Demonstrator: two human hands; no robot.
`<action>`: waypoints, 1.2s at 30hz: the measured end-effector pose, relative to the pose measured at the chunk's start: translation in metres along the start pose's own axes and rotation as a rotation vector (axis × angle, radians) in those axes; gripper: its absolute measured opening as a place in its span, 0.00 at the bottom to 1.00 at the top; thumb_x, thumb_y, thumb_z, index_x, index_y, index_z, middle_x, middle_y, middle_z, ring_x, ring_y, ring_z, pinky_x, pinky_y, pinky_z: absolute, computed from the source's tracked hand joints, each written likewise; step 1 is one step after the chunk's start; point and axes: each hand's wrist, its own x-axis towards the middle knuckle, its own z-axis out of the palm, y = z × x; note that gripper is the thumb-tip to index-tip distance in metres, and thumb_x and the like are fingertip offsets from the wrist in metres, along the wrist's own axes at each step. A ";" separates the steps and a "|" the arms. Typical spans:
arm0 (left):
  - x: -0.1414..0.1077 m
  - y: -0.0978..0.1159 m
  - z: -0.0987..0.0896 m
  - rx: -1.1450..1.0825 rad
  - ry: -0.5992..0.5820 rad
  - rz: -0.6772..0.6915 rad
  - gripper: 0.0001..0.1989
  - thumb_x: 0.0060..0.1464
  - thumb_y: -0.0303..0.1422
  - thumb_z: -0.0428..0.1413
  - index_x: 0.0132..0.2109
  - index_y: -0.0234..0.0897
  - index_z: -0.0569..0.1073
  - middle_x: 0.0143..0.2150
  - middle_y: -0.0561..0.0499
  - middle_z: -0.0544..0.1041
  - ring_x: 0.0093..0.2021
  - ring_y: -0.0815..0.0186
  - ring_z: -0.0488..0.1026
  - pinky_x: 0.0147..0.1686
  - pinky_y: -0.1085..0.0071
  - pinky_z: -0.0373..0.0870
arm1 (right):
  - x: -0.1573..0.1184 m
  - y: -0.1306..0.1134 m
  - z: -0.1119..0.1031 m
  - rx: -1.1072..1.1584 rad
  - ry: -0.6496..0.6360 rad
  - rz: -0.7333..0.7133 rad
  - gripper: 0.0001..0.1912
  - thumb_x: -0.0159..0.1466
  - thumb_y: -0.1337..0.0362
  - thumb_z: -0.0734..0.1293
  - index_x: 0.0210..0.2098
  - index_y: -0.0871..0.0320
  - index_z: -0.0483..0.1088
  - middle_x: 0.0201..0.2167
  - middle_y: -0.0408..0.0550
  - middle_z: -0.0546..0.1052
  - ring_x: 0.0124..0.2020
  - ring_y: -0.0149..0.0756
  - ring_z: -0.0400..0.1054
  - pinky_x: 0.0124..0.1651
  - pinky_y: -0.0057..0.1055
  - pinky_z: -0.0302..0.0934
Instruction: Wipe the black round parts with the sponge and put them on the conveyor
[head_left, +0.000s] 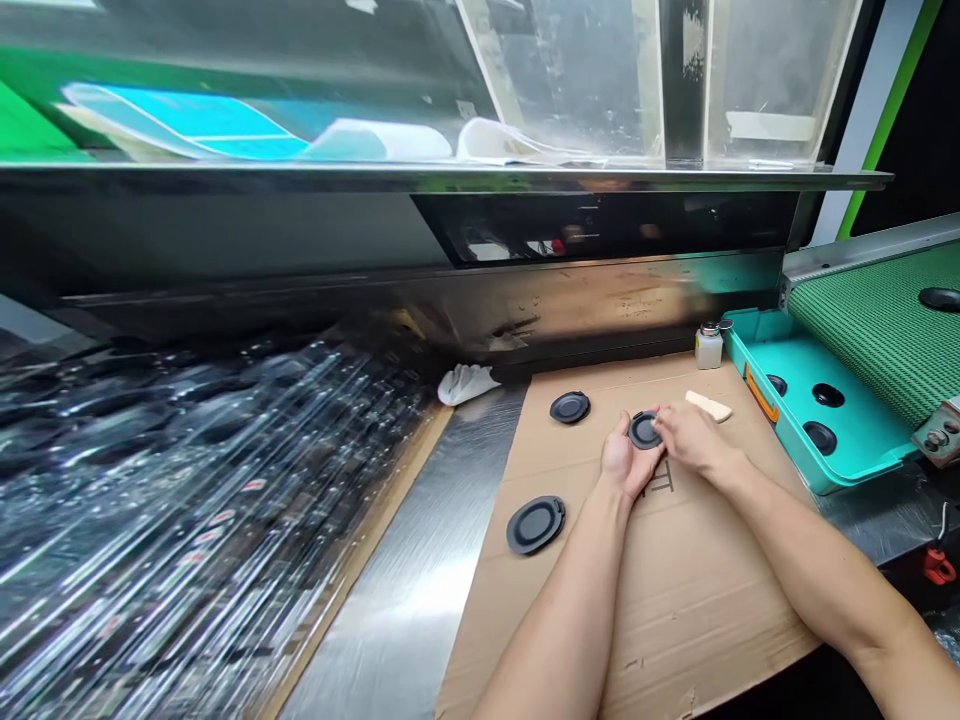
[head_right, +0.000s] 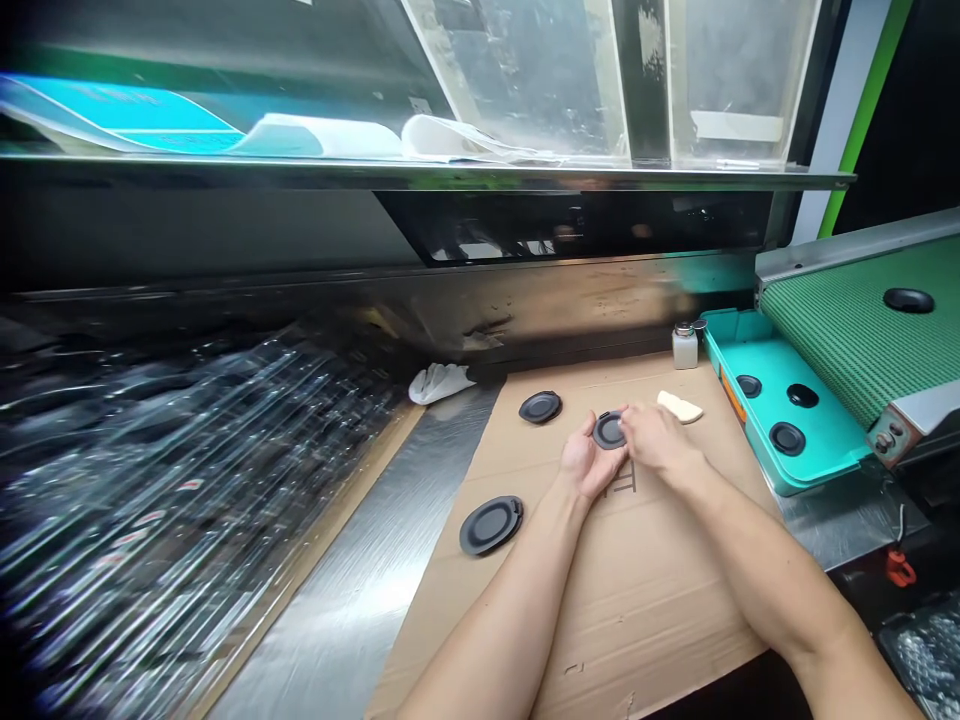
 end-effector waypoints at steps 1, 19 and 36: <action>0.000 -0.001 0.001 -0.003 0.002 0.009 0.25 0.70 0.40 0.39 0.50 0.28 0.75 0.43 0.37 0.80 0.44 0.59 0.79 0.52 0.58 0.76 | 0.001 0.003 0.000 -0.007 0.052 0.062 0.11 0.72 0.65 0.61 0.39 0.59 0.74 0.40 0.51 0.76 0.45 0.39 0.68 0.49 0.32 0.59; 0.006 -0.004 -0.004 0.098 0.075 0.121 0.23 0.71 0.40 0.40 0.44 0.30 0.75 0.44 0.38 0.80 0.47 0.60 0.79 0.54 0.60 0.74 | -0.001 0.004 0.003 0.030 -0.018 0.016 0.07 0.71 0.67 0.62 0.43 0.59 0.73 0.46 0.52 0.76 0.46 0.37 0.69 0.48 0.30 0.61; 0.005 0.022 -0.006 -0.089 0.065 0.127 0.24 0.69 0.42 0.39 0.49 0.31 0.74 0.56 0.34 0.76 0.51 0.53 0.78 0.43 0.58 0.78 | -0.005 0.042 -0.025 0.036 0.065 0.302 0.20 0.69 0.51 0.61 0.42 0.58 0.78 0.39 0.50 0.78 0.42 0.40 0.68 0.44 0.30 0.56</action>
